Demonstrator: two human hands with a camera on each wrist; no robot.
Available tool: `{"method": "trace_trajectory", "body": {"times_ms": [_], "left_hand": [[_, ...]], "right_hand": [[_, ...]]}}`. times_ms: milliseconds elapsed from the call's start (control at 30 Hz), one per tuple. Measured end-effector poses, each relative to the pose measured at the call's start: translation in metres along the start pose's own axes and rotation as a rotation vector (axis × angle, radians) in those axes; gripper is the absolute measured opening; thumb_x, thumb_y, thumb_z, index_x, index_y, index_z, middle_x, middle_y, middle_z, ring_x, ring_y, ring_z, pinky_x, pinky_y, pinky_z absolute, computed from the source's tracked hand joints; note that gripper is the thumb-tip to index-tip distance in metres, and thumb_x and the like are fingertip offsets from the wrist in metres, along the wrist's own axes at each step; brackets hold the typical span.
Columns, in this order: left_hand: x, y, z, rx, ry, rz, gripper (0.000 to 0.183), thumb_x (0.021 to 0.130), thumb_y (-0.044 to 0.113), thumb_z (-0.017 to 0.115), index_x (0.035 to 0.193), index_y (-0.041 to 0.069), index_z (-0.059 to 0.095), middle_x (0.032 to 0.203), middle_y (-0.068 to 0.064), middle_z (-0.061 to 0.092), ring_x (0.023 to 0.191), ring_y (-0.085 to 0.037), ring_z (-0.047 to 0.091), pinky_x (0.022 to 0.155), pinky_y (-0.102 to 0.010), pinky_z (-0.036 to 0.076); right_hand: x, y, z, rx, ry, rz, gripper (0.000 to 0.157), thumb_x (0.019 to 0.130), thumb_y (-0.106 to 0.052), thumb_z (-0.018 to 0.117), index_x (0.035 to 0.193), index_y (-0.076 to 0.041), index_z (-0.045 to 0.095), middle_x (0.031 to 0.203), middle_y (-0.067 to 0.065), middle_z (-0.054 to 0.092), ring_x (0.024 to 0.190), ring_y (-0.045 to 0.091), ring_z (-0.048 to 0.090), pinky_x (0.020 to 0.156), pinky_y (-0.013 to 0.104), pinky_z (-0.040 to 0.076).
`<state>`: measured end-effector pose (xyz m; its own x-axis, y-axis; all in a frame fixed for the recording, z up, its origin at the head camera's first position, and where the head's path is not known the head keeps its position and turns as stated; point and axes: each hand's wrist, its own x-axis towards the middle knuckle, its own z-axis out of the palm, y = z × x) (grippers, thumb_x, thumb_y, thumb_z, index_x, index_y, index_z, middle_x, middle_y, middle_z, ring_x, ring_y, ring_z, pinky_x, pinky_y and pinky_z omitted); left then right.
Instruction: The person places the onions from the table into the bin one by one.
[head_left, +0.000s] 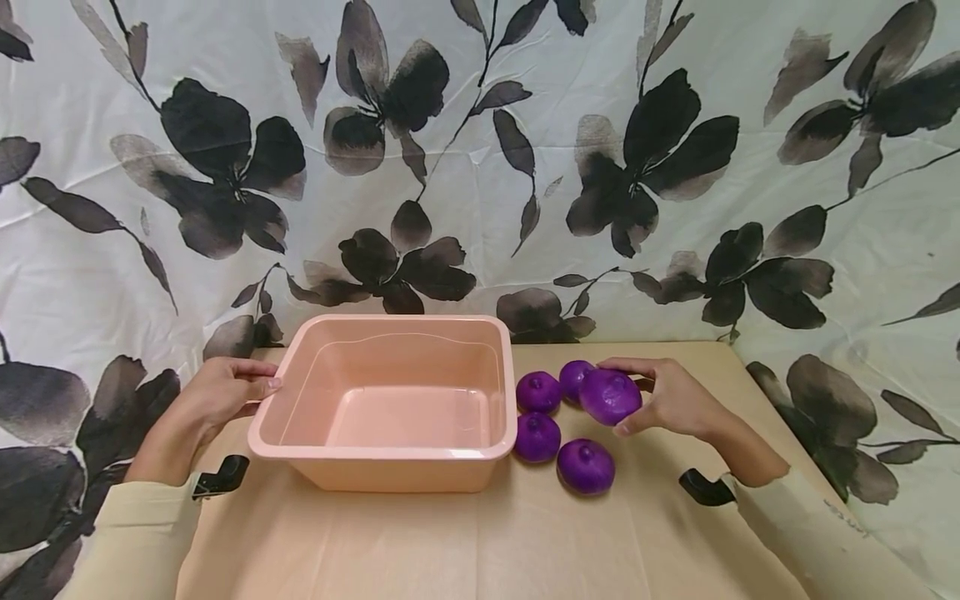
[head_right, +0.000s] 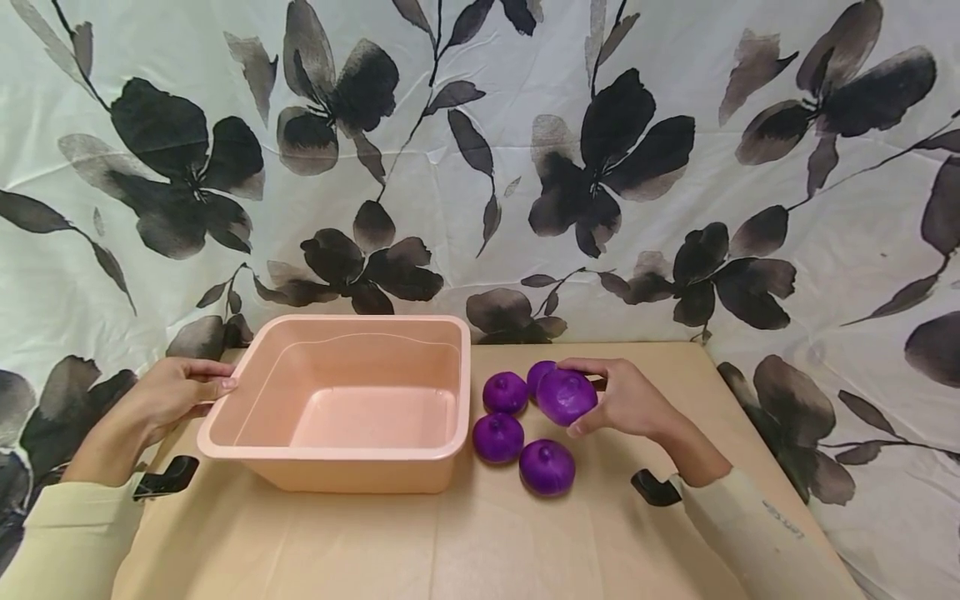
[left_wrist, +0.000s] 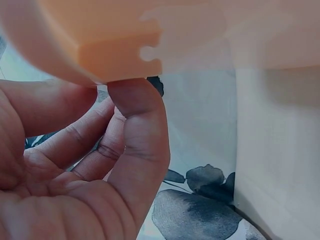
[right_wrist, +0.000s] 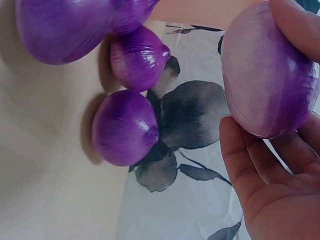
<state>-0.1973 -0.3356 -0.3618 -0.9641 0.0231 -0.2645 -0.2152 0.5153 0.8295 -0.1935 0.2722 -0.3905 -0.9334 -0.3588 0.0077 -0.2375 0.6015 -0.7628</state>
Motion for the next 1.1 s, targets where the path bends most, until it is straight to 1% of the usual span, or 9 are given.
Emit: {"method": "trace_trajectory", "body": {"times_ms": [100,233,433,533,633,767,867,967,1100], "left_hand": [[0.000,-0.001,-0.001,-0.005,-0.003,0.003,0.048,0.101,0.005,0.064,0.138,-0.021,0.049,0.091,0.008,0.068,0.083,0.000,0.065,0.076,-0.023,0.060],[0.000,-0.002,0.000,-0.015,0.000,0.001,0.048,0.100,0.004,0.064,0.138,-0.021,0.049,0.091,0.008,0.068,0.082,0.000,0.065,0.076,-0.023,0.060],[0.002,-0.001,0.003,-0.017,0.006,-0.004,0.048,0.100,0.006,0.066,0.138,-0.019,0.051,0.092,0.009,0.068,0.084,-0.002,0.066,0.076,-0.023,0.060],[0.003,-0.001,0.003,-0.025,0.005,-0.004,0.048,0.100,0.006,0.066,0.138,-0.019,0.050,0.092,0.009,0.068,0.084,-0.001,0.066,0.075,-0.023,0.060],[0.003,-0.001,0.002,-0.030,0.004,-0.003,0.049,0.100,0.005,0.065,0.139,-0.020,0.050,0.092,0.009,0.067,0.083,-0.001,0.065,0.075,-0.023,0.059],[0.003,0.000,0.002,-0.026,0.008,-0.005,0.049,0.101,0.006,0.065,0.139,-0.019,0.049,0.091,0.009,0.067,0.083,-0.001,0.064,0.074,-0.024,0.059],[0.004,0.000,0.002,-0.025,0.012,-0.011,0.047,0.101,0.006,0.064,0.139,-0.018,0.050,0.090,0.009,0.068,0.083,-0.002,0.064,0.074,-0.025,0.059],[0.004,0.000,0.002,-0.029,0.012,-0.015,0.046,0.101,0.006,0.064,0.139,-0.018,0.050,0.090,0.009,0.068,0.082,-0.003,0.065,0.074,-0.026,0.059],[0.003,0.000,0.002,-0.037,0.003,-0.008,0.046,0.102,0.006,0.063,0.139,-0.018,0.049,0.089,0.010,0.068,0.082,-0.002,0.065,0.074,-0.027,0.059]], "right_hand": [[0.003,-0.003,-0.001,-0.014,-0.004,-0.025,0.087,0.058,-0.020,0.100,0.138,-0.013,0.067,0.133,0.017,0.069,0.108,0.029,0.066,0.080,0.026,0.058],[0.009,-0.006,-0.002,-0.012,-0.025,-0.040,0.088,0.059,-0.019,0.100,0.139,-0.012,0.066,0.136,0.018,0.067,0.108,0.030,0.066,0.079,0.026,0.058],[0.017,-0.013,-0.004,-0.034,-0.030,-0.090,0.087,0.059,-0.018,0.100,0.139,-0.012,0.067,0.138,0.012,0.068,0.116,0.022,0.063,0.088,0.025,0.056],[0.022,-0.018,-0.004,-0.036,-0.045,-0.102,0.087,0.059,-0.018,0.100,0.139,-0.012,0.066,0.138,0.012,0.068,0.115,0.023,0.064,0.088,0.025,0.056],[0.026,-0.025,-0.004,-0.017,-0.065,-0.097,0.086,0.059,-0.015,0.099,0.139,-0.012,0.066,0.138,0.015,0.068,0.110,0.027,0.065,0.085,0.026,0.058],[0.030,-0.034,-0.004,-0.008,-0.087,-0.093,0.086,0.060,-0.014,0.098,0.140,-0.010,0.066,0.136,0.018,0.068,0.103,0.027,0.067,0.081,0.028,0.058],[0.033,-0.040,-0.004,-0.020,-0.103,-0.095,0.086,0.060,-0.016,0.098,0.140,-0.010,0.066,0.136,0.018,0.068,0.102,0.027,0.067,0.083,0.028,0.058],[0.038,-0.046,-0.002,-0.018,-0.115,-0.094,0.087,0.059,-0.015,0.098,0.139,-0.011,0.066,0.136,0.015,0.068,0.104,0.027,0.067,0.085,0.030,0.058],[0.043,-0.052,0.000,-0.014,-0.129,-0.126,0.087,0.057,-0.011,0.098,0.138,-0.011,0.067,0.135,0.012,0.069,0.104,0.028,0.067,0.085,0.030,0.058]]}}
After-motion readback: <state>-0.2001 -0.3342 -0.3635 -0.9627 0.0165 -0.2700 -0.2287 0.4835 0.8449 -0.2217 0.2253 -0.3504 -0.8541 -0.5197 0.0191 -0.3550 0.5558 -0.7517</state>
